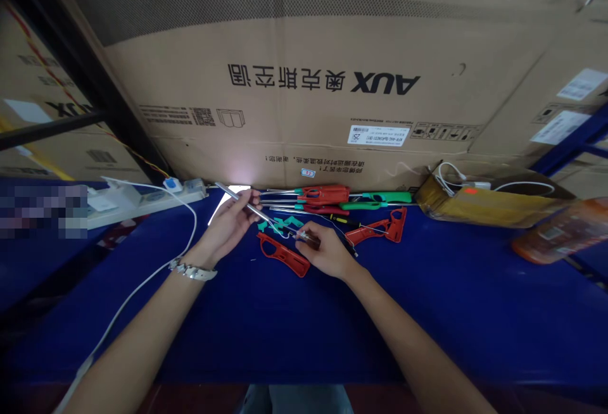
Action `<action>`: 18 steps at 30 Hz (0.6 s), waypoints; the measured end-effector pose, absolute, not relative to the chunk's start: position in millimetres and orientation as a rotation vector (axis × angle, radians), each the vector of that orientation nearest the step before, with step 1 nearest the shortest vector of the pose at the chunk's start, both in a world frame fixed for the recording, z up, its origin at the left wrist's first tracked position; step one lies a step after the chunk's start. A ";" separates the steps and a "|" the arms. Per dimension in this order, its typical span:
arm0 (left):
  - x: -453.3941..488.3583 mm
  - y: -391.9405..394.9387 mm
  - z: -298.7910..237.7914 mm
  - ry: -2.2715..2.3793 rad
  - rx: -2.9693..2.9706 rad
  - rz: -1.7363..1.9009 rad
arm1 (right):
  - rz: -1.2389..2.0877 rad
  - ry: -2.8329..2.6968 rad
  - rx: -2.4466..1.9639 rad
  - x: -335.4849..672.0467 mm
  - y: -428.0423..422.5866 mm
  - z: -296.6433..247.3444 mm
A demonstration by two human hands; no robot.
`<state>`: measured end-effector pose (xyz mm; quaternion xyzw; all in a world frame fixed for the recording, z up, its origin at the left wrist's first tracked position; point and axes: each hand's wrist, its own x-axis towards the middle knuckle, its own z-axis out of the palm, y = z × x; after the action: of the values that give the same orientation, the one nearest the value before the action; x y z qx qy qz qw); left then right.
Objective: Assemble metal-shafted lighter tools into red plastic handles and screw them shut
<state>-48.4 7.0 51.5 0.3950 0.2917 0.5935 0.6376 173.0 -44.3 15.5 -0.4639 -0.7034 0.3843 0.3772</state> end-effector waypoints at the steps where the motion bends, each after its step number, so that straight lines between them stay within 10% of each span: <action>1: -48.9 7.4 51.2 0.670 0.901 1.356 | 0.979 -1.804 -1.191 172.8 -44.7 15.9; 18: -48.4 8.4 48.1 0.782 0.849 1.423 | 0.755 -1.877 -1.419 150.4 -50.3 17.1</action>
<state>-48.4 8.4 48.1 0.3677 0.3385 0.6159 0.6090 150.4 -50.3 17.1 -0.5424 -0.7172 0.2886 0.3290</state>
